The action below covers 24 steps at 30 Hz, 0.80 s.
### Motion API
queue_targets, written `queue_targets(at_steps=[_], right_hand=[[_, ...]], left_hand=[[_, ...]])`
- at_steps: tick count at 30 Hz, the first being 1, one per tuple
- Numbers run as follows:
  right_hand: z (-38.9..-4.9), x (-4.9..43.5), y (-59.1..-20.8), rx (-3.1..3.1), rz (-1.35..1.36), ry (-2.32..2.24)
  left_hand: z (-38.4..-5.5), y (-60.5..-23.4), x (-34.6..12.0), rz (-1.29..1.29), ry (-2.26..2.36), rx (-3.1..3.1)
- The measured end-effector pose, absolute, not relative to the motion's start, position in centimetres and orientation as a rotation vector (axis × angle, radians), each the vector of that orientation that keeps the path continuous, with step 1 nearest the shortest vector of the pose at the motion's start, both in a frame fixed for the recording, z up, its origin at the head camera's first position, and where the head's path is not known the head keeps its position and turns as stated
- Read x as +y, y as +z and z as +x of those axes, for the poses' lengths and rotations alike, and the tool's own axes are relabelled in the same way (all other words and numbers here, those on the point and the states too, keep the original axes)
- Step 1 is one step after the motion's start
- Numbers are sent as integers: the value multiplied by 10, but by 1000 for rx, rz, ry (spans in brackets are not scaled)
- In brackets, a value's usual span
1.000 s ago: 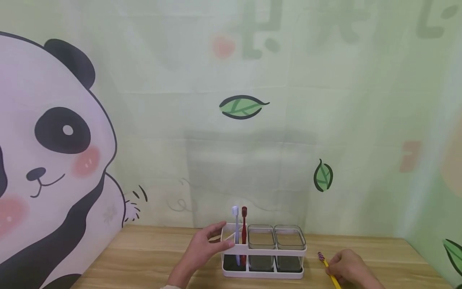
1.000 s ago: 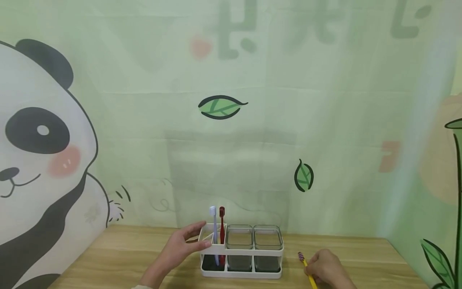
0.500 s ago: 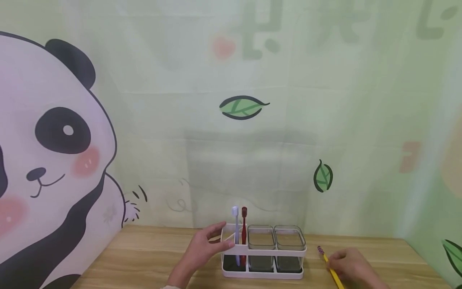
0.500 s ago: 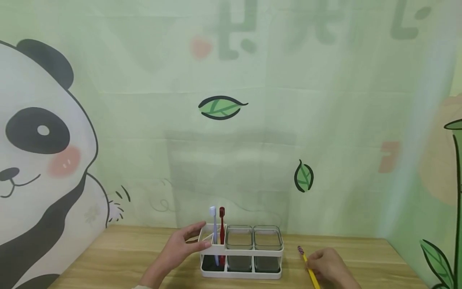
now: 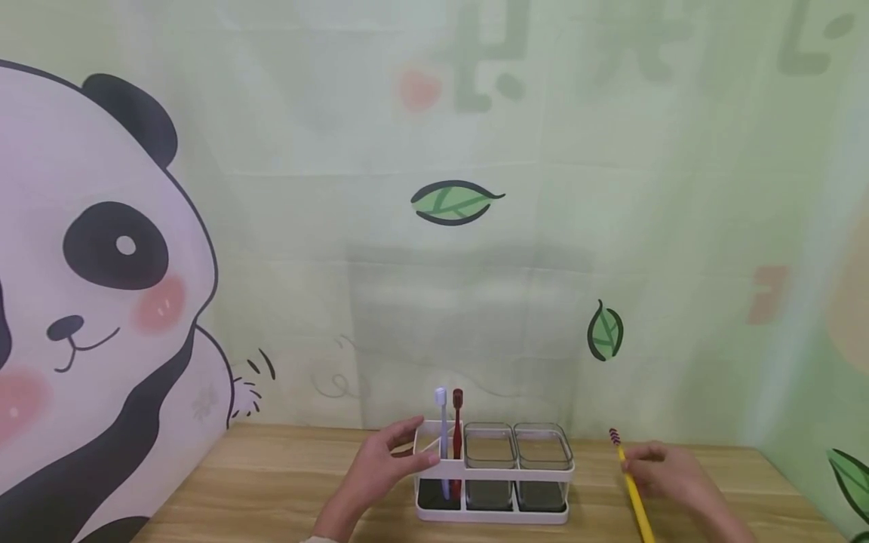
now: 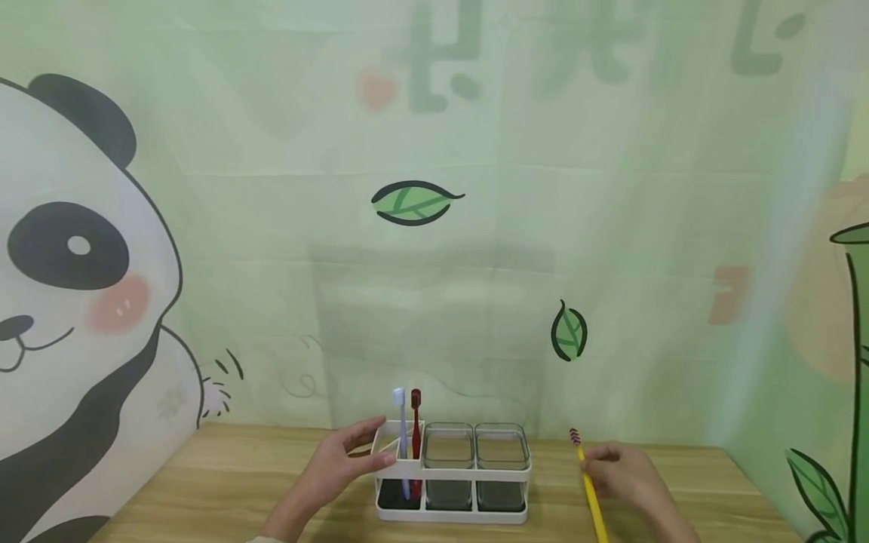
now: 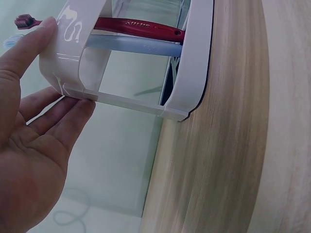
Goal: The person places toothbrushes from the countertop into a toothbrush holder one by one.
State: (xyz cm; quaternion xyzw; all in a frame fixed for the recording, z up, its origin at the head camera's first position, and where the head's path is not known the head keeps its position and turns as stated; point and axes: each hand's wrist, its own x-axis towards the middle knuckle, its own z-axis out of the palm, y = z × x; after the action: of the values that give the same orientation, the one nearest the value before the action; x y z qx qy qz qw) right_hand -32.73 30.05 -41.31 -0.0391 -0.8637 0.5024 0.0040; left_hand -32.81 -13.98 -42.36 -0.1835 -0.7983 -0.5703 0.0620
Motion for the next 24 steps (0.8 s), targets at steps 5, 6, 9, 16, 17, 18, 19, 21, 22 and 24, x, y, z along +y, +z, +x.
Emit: queue_targets(at_steps=[5, 6, 9, 16, 17, 18, 19, 21, 22, 24], right_hand=[[-323, 300, -404, -2650, -63, 1615], [-323, 299, -402, -2640, -69, 1620], [-322, 300, -398, -2609, -42, 1639], [-319, 301, -390, -2582, -13, 1642], [-318, 301, -389, -2580, -3, 1633], [-317, 301, -387, -2573, 6, 1631], [-317, 300, -386, -2568, 15, 1624], [-315, 299, -383, -2557, 27, 1610], [-314, 299, -381, -2549, 31, 1610], [-312, 297, -377, -2532, 38, 1612]], left_hand=[[-328, -423, -139, -550, -1719, -2427], [-328, -423, -140, -549, -1718, -2431], [-329, -423, -140, -546, -1727, -2438], [-329, -423, -140, -541, -1709, -2448], [-329, -422, -140, -538, -1710, -2449], [-329, -423, -140, -535, -1708, -2452], [-328, -422, -140, -528, -1712, -2455], [-328, -423, -140, -524, -1717, -2456], [-329, -423, -140, -526, -1718, -2455], [-329, -424, -140, -529, -1716, -2453]])
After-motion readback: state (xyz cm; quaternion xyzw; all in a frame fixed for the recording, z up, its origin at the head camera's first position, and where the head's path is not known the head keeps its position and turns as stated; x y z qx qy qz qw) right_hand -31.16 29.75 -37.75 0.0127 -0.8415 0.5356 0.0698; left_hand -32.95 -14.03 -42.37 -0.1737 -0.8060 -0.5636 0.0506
